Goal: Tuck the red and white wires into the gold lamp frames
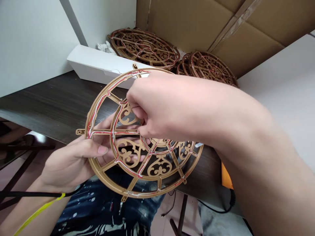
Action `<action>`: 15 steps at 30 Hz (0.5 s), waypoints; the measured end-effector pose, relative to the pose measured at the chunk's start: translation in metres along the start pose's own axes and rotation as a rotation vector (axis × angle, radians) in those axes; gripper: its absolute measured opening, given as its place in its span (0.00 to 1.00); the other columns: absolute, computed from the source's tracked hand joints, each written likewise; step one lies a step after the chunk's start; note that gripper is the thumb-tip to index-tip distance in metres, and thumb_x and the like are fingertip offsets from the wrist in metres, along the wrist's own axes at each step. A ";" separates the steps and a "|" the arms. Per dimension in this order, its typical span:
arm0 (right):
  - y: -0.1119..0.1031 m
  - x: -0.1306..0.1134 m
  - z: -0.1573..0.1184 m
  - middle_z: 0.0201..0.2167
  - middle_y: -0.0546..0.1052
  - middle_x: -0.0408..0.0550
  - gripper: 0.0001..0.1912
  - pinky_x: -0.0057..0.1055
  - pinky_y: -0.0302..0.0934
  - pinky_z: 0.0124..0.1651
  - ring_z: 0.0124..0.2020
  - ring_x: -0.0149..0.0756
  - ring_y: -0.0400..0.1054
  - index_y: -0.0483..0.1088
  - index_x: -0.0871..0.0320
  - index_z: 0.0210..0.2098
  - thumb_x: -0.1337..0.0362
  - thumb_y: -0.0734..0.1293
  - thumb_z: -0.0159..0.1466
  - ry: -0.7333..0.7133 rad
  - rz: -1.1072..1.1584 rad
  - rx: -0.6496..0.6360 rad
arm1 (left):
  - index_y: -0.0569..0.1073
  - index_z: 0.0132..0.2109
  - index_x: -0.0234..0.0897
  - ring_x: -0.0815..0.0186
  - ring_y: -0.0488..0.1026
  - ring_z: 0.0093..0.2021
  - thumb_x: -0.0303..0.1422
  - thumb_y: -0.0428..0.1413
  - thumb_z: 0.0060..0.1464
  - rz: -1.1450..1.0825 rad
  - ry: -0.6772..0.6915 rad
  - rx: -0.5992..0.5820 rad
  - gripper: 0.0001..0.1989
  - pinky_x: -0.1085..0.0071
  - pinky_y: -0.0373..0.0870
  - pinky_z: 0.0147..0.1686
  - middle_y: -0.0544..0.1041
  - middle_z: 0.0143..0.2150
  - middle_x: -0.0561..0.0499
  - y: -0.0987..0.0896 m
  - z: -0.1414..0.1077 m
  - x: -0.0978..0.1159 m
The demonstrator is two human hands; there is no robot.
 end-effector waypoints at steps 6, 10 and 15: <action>0.002 0.003 0.000 0.17 0.62 0.31 0.20 0.33 0.39 0.24 0.20 0.19 0.49 0.65 0.56 0.22 0.62 0.81 0.52 -0.027 -0.021 0.003 | 0.61 0.74 0.49 0.60 0.82 0.31 0.22 0.54 0.47 0.031 -0.004 -0.001 0.46 0.69 0.77 0.32 0.85 0.36 0.52 0.000 0.000 0.001; -0.001 -0.003 0.000 0.16 0.62 0.31 0.22 0.32 0.41 0.20 0.17 0.21 0.49 0.63 0.55 0.21 0.62 0.81 0.52 -0.014 -0.029 -0.004 | 0.62 0.73 0.45 0.59 0.83 0.32 0.20 0.54 0.47 0.042 -0.007 0.007 0.45 0.68 0.78 0.33 0.85 0.36 0.51 0.003 0.000 0.002; 0.010 0.010 0.001 0.15 0.62 0.31 0.24 0.32 0.41 0.19 0.16 0.22 0.48 0.62 0.55 0.20 0.62 0.82 0.49 -0.063 0.074 0.080 | 0.63 0.73 0.44 0.62 0.81 0.28 0.19 0.52 0.47 0.049 0.002 0.021 0.45 0.72 0.77 0.30 0.84 0.33 0.52 0.004 0.000 0.003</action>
Point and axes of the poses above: each hand's wrist, its own z-axis towards the middle knuckle, its own y-axis out of the palm, x = y × z, the point moved 1 cm from there along z, towards the middle knuckle
